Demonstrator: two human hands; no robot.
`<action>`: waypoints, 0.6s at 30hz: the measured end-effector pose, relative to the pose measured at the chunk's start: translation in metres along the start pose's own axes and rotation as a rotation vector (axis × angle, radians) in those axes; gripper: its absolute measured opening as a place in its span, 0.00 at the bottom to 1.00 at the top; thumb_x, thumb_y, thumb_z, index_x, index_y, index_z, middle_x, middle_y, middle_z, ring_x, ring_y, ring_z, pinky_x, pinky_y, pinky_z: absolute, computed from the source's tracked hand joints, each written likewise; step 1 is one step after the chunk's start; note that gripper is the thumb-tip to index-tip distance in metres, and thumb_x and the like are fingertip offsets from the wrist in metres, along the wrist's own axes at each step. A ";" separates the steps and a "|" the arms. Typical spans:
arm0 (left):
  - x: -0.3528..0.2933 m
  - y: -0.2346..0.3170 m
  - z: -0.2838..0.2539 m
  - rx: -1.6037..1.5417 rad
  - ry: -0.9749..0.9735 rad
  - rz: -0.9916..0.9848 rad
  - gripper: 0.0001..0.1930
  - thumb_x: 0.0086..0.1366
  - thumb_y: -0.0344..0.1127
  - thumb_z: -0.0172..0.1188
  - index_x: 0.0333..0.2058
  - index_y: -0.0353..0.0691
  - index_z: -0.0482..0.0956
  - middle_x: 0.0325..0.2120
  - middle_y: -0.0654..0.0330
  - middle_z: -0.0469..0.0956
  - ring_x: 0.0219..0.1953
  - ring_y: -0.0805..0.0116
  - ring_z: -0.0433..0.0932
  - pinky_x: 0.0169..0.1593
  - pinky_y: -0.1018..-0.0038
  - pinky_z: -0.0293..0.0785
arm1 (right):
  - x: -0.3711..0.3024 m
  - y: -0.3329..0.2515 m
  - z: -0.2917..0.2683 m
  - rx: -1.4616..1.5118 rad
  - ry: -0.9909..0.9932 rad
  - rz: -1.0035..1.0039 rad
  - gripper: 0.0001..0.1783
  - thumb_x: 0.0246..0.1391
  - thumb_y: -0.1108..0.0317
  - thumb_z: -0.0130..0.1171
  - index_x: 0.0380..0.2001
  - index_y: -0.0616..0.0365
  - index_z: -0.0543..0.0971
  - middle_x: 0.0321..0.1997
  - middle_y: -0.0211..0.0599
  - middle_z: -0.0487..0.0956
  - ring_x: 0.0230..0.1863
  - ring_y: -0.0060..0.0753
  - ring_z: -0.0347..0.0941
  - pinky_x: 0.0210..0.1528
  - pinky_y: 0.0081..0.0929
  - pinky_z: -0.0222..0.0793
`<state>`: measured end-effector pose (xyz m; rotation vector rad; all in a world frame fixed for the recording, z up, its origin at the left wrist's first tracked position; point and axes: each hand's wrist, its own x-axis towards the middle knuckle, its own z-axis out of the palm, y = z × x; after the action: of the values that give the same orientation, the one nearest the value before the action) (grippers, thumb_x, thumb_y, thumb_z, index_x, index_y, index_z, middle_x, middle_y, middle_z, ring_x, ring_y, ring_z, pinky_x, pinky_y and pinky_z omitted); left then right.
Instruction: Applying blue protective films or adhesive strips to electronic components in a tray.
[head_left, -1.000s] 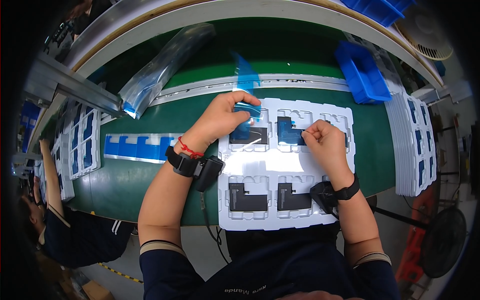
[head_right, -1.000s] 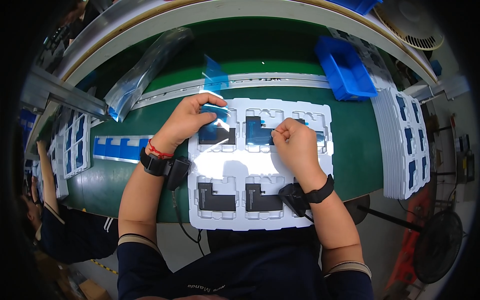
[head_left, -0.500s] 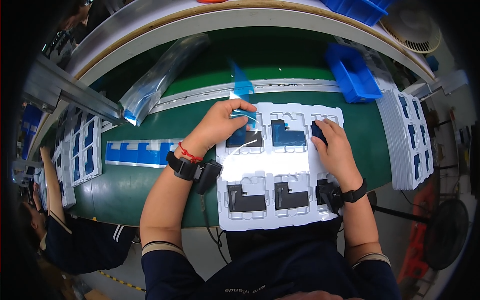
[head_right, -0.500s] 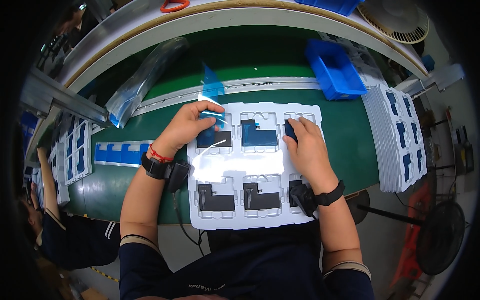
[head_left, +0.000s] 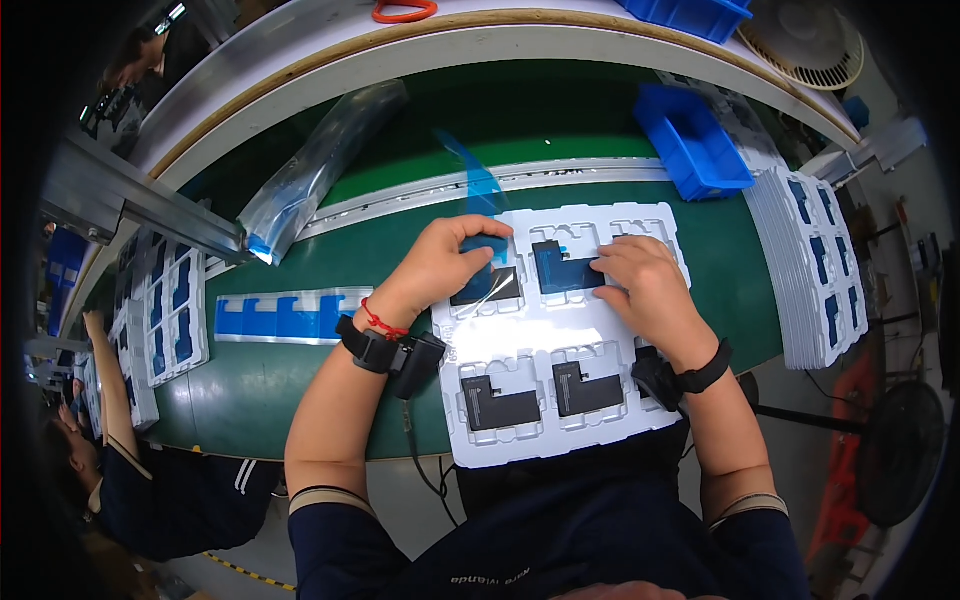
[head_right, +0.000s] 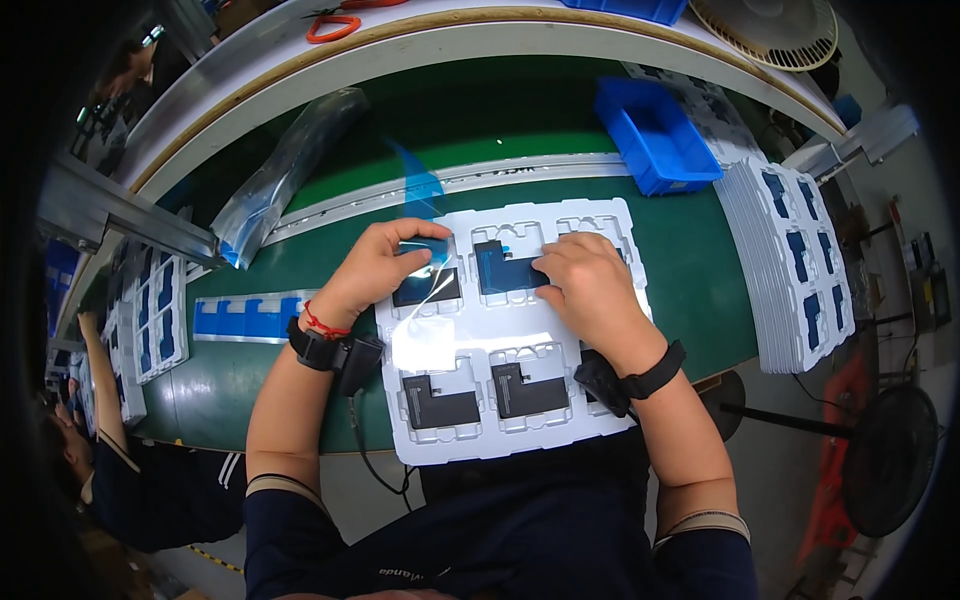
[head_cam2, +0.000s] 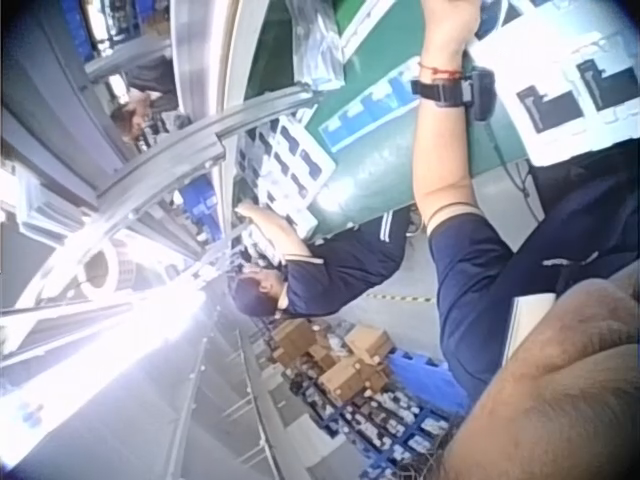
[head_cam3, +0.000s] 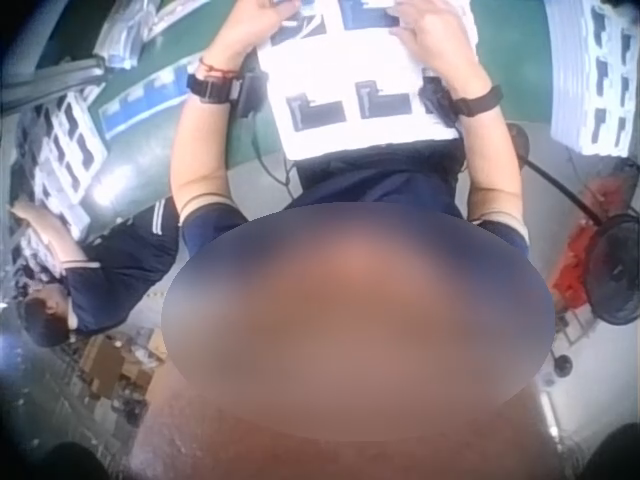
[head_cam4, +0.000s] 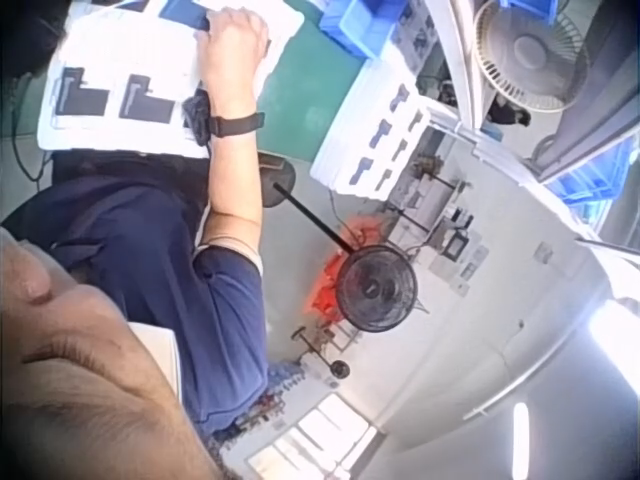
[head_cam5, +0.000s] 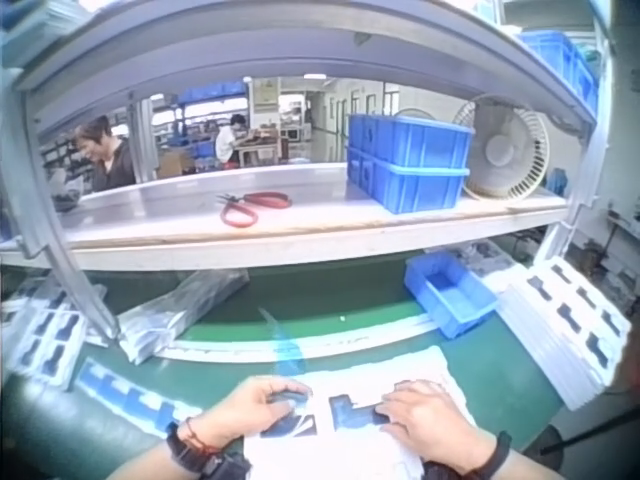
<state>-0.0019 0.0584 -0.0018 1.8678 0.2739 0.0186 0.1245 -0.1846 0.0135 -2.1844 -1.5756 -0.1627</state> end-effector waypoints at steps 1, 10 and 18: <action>0.000 0.000 0.002 -0.001 0.000 -0.001 0.15 0.59 0.21 0.53 0.46 0.36 0.77 0.37 0.62 0.79 0.34 0.81 0.74 0.39 0.83 0.72 | 0.001 0.000 0.000 0.000 -0.001 0.000 0.18 0.33 0.73 0.67 0.34 0.61 0.81 0.40 0.42 0.80 0.48 0.45 0.72 0.52 0.36 0.65; -0.004 0.004 0.013 0.113 -0.189 0.404 0.18 0.61 0.28 0.55 0.51 0.38 0.75 0.40 0.57 0.80 0.38 0.76 0.75 0.45 0.78 0.71 | 0.010 0.003 0.001 -0.118 -0.096 -0.130 0.12 0.34 0.75 0.63 0.29 0.61 0.82 0.35 0.38 0.81 0.41 0.39 0.73 0.47 0.33 0.67; 0.000 0.010 0.015 0.126 -0.326 0.244 0.21 0.60 0.29 0.57 0.53 0.41 0.72 0.44 0.56 0.78 0.43 0.70 0.77 0.48 0.75 0.70 | 0.013 -0.006 0.001 -0.268 0.071 -0.146 0.04 0.38 0.74 0.55 0.22 0.56 0.72 0.21 0.35 0.73 0.31 0.33 0.71 0.34 0.30 0.65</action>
<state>0.0016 0.0416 0.0028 1.9844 -0.1820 -0.1381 0.1231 -0.1711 0.0183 -2.2286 -1.7584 -0.5183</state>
